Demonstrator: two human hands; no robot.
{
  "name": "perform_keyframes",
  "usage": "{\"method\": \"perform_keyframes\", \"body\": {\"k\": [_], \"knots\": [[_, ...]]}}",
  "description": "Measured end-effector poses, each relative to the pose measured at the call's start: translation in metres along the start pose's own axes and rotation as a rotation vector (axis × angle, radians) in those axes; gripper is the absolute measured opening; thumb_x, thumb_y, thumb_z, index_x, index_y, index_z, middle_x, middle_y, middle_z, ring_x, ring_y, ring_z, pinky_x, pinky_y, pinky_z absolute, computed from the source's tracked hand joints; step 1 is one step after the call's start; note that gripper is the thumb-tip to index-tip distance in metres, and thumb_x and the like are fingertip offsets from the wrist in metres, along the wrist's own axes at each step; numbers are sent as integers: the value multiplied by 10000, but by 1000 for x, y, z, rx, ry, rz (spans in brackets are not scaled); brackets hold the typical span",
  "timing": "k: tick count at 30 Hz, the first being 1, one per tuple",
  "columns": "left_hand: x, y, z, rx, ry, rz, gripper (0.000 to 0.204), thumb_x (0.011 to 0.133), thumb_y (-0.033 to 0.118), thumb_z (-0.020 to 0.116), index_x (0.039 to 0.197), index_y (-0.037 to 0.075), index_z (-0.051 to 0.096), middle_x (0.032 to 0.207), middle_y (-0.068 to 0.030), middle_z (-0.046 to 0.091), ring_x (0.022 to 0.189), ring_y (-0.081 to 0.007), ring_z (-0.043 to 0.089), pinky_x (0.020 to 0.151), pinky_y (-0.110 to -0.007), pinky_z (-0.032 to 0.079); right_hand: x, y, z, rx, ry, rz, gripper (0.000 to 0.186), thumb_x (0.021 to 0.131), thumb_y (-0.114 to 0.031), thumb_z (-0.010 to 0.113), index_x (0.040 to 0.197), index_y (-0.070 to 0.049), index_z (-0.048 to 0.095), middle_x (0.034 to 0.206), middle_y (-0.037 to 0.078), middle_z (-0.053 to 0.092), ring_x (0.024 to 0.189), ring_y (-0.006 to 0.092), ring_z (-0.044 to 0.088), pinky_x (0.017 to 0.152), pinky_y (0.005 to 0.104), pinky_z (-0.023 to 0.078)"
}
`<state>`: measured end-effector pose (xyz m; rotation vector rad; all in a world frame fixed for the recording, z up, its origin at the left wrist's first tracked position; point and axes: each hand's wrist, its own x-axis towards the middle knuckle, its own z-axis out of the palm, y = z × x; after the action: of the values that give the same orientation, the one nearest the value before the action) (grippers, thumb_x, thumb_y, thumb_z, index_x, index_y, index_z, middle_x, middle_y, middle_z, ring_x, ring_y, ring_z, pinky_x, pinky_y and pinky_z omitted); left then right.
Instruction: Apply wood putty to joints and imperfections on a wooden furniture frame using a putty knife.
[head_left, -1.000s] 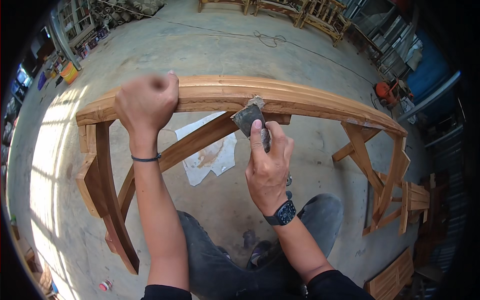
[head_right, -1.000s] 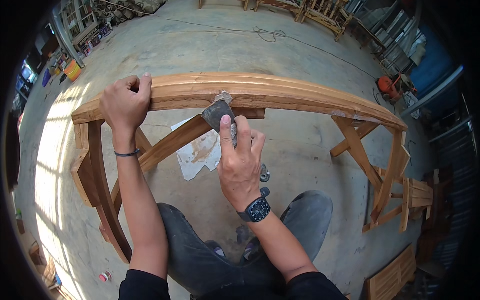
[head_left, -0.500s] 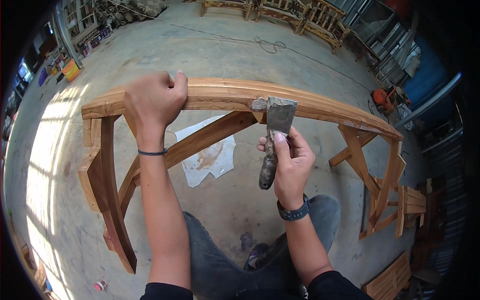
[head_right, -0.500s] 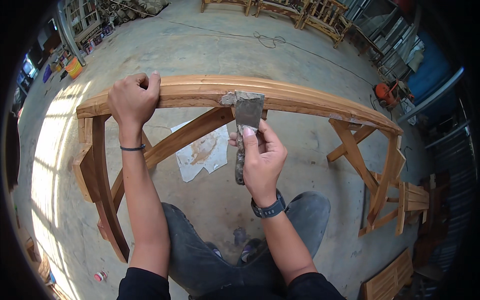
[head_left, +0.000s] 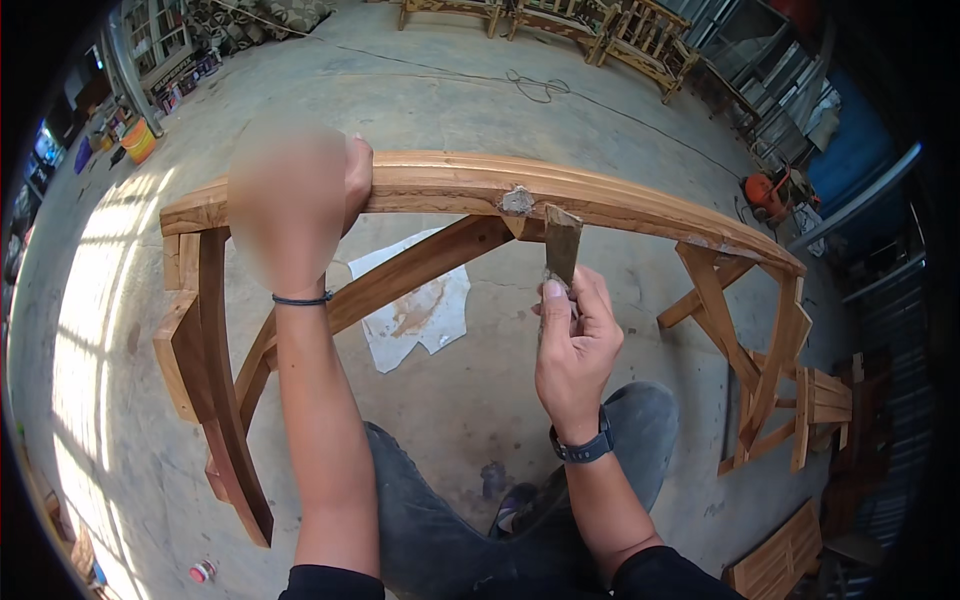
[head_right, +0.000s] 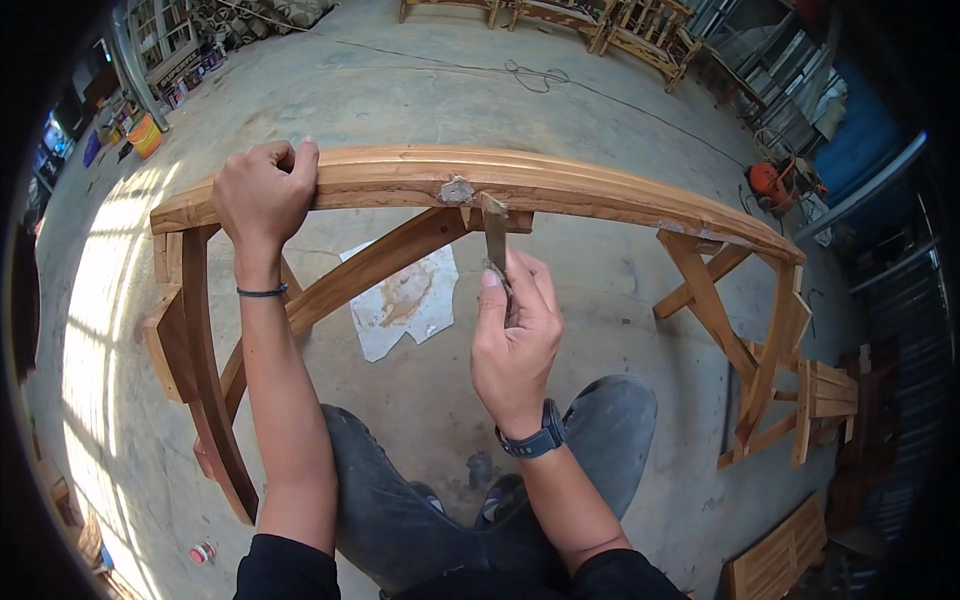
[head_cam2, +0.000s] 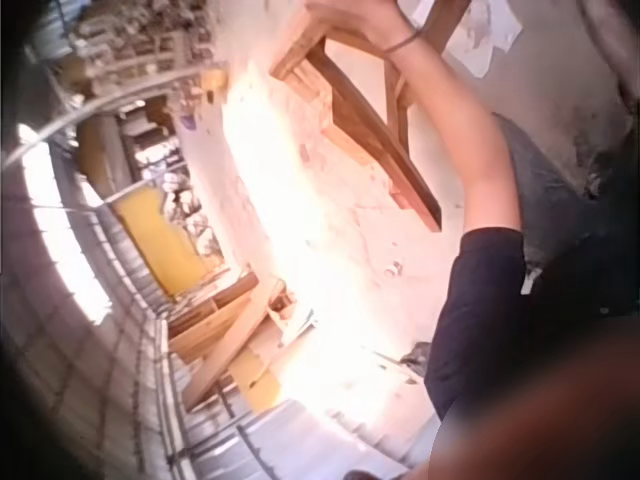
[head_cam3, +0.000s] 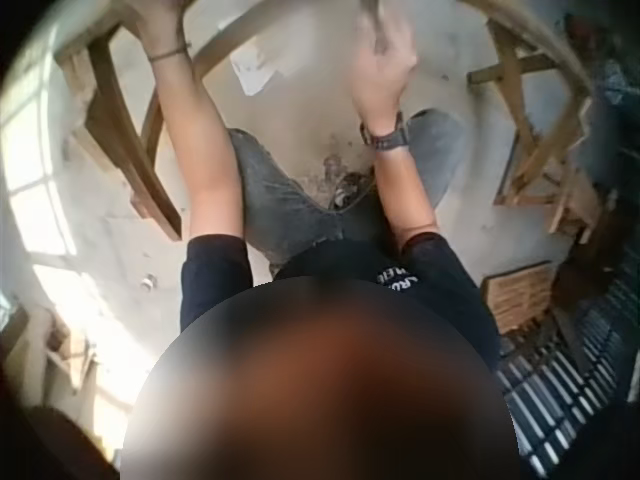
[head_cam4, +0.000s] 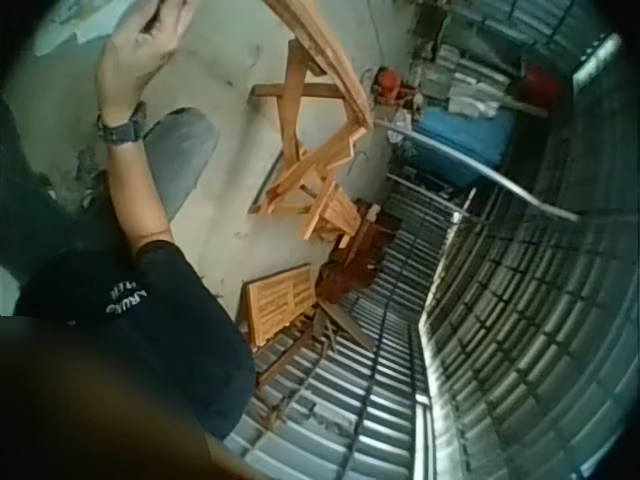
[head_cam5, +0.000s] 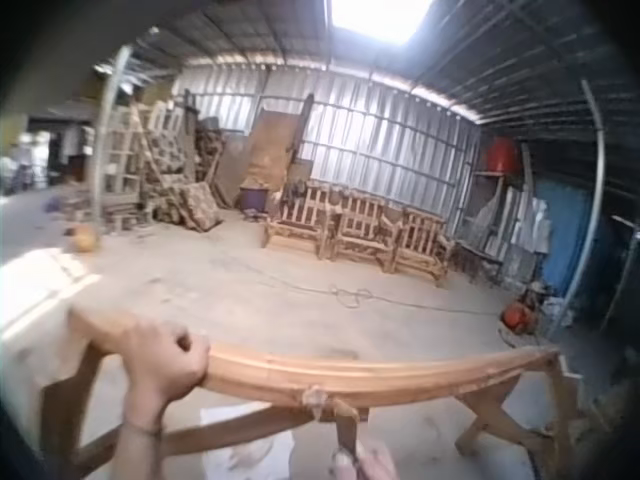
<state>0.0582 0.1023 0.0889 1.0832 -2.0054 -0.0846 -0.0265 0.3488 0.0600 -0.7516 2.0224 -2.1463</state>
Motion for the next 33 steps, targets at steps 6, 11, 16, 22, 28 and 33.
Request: {"method": "perform_keyframes", "body": {"k": [6, 11, 16, 22, 28, 33], "knots": [[0, 0, -2, -11, -7, 0, 428, 864, 440, 629, 693, 66, 750, 597, -182, 621, 585, -378, 642, 564, -419, 509, 42, -55, -11, -819, -161, -518, 276, 883, 67, 620, 1147, 10, 670, 977, 145, 667, 796, 302, 662, 689, 374, 524], [-2, -2, 0, -11, 0, -5, 426, 864, 438, 628, 683, 69, 744, 587, -175, 615, 577, -375, 638, 559, -413, 505, 49, -62, 4, -1042, -180, -754, 181, 886, 88, 609, 1043, 27, 675, 866, 166, 633, 705, 340, 582, 646, 327, 470], [-2, -2, 0, -33, -24, -7, 427, 860, 441, 629, 680, 70, 744, 586, -175, 616, 577, -373, 639, 559, -410, 505, 42, -54, 1, -867, -257, -664, 274, 847, 101, 615, 1098, 8, 673, 976, 150, 662, 820, 331, 652, 699, 407, 508], [-2, -6, 3, -27, 4, 4, 432, 858, 450, 627, 685, 74, 749, 584, -170, 620, 574, -370, 639, 563, -408, 508, 23, -12, -1, -573, -169, -444, 487, 822, 134, 626, 1282, -23, 652, 997, 139, 645, 869, 298, 626, 758, 395, 506], [-3, -5, 4, -16, -21, 3, 438, 863, 462, 624, 703, 76, 754, 598, -168, 630, 588, -368, 647, 577, -409, 515, 26, 31, 10, -722, -89, -745, 457, 876, 97, 664, 1307, -53, 676, 1077, 139, 612, 826, 257, 592, 712, 364, 506], [-3, -8, 6, 4, -10, 27, 444, 871, 472, 617, 717, 79, 755, 619, -170, 638, 606, -370, 651, 588, -416, 518, 16, 35, 17, -1007, -81, -770, 573, 837, 126, 665, 1370, -82, 637, 1148, 151, 554, 929, 305, 545, 793, 406, 494]]}}
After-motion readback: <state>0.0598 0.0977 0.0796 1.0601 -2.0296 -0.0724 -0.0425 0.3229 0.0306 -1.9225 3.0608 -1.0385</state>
